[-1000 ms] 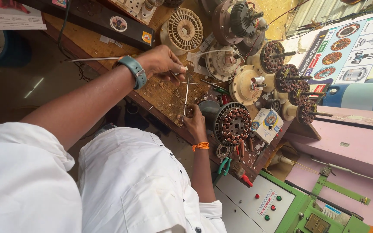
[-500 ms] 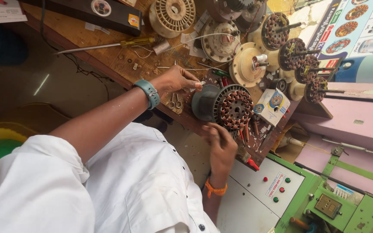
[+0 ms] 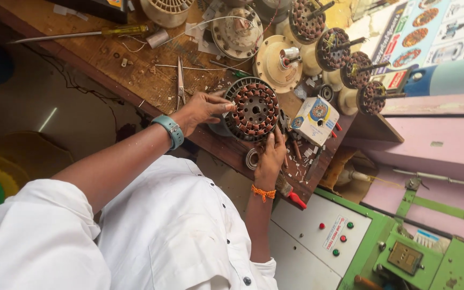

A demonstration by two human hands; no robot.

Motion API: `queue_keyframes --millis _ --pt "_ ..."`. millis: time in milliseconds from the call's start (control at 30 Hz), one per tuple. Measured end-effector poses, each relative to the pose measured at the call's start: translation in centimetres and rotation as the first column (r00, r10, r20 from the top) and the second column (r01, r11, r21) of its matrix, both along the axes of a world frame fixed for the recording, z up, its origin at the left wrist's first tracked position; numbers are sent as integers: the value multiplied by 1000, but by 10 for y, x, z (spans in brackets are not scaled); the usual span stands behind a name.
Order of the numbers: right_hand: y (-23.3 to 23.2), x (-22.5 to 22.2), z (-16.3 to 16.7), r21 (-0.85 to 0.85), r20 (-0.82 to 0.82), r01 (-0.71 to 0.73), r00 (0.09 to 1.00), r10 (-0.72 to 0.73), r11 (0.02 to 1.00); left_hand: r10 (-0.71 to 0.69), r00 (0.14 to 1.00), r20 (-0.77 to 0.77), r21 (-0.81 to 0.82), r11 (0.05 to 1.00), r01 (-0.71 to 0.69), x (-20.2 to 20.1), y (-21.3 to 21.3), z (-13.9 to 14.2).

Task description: The person strips insulation from a white wire using pliers, cuts the wire with scissors, and then inserts the stripped end into a slot on a motor stator. They use pliers to crimp and secure the wire connection within the stator.

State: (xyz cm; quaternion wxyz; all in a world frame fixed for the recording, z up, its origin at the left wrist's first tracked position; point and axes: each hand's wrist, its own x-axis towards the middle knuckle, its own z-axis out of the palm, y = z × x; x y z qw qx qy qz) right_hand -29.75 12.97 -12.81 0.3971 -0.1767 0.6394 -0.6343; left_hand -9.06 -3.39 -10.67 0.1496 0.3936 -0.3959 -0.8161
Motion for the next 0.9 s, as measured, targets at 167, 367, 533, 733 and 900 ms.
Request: queue_keyframes --millis 167,367,533,733,900 --pt "-47 -40 24 244 -249 -258 915 317 935 157 986 -53 135 980 -149 15 62 -12" --pt "-59 -42 61 137 -661 -497 598 452 857 -58 989 135 26 998 55 21 86 -4" --pt "-66 -37 82 310 -735 -698 255 628 646 139 967 213 -34 990 -134 57 71 -5" --pt "-72 -35 93 426 -769 -685 69 635 591 227 950 213 39 970 -240 74 56 3" --pt "-63 -29 75 347 -789 -576 247 563 740 91 996 13 59 994 -91 67 43 26"
